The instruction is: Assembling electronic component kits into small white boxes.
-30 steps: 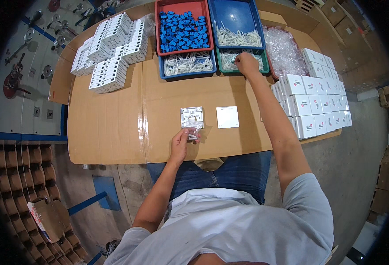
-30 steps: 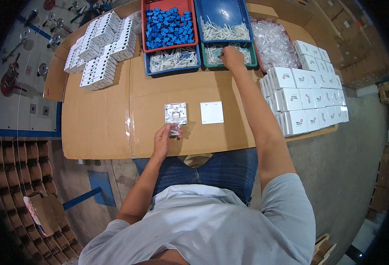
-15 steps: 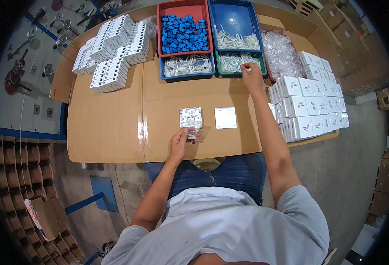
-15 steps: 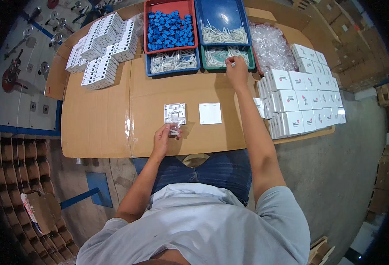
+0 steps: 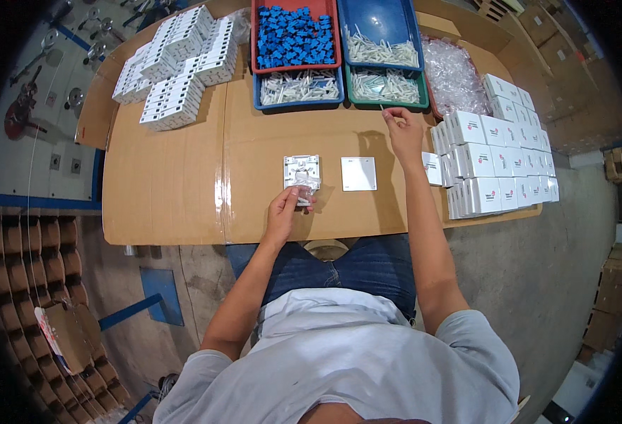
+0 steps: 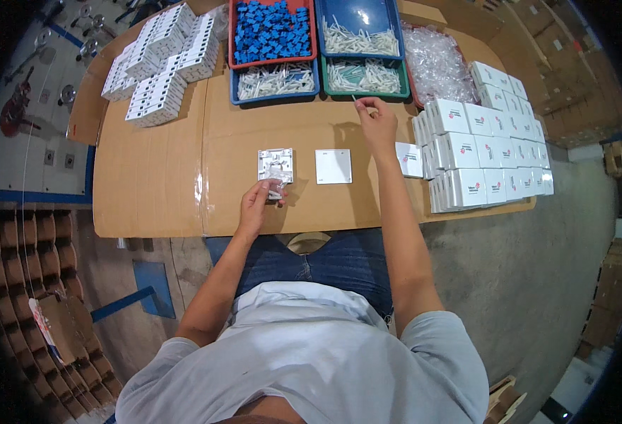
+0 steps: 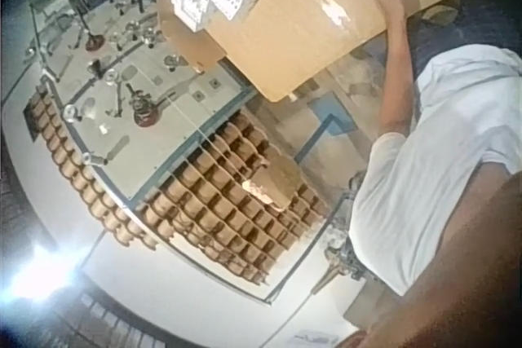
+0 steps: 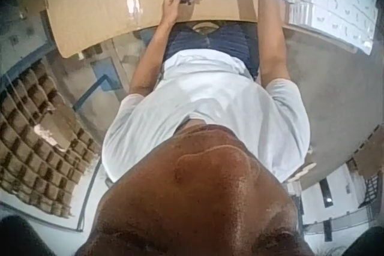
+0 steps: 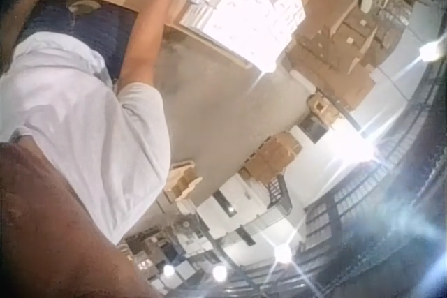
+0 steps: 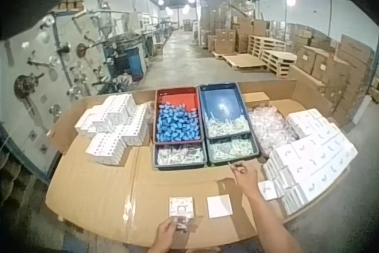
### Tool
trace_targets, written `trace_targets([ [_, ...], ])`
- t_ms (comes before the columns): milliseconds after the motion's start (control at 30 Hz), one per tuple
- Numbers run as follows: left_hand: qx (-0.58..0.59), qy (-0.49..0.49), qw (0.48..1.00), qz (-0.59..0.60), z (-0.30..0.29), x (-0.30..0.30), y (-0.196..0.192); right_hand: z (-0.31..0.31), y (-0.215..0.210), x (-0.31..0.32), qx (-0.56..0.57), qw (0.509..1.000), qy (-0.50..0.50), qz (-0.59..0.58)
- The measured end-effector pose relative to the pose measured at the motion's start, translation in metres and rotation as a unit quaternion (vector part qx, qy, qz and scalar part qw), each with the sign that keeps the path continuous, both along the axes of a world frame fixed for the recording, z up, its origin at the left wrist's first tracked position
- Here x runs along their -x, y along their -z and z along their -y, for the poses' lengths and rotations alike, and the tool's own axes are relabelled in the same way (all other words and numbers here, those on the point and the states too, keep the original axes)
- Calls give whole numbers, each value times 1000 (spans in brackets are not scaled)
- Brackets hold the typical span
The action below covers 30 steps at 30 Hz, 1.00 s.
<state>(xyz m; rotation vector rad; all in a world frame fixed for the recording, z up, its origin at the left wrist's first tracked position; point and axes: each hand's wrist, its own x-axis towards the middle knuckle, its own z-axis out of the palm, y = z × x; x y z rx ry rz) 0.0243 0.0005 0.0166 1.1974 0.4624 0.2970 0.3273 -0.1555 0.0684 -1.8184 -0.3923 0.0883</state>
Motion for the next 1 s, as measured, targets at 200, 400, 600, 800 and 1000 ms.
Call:
trace_targets([
  [200, -15, -3, 1000, -5, 1, 3, 2, -1, -11, 55, -84, 990, -75, -89],
  [400, -18, -11, 1000, 6, 1, -2, 4, -5, -15, 95, -103, 977, -130, -134],
  [600, -9, -5, 1000, 4, 2, -3, -1, -11, -11, 118, -49, 970, -187, -145],
  [800, 4, 11, 999, 43, 1, -1, 2, -23, -12, 139, -10, 975, -202, -95],
  [1000, -2, -8, 1000, 26, 4, -2, 6, -23, -9, 145, 31, 969, -220, -105],
])
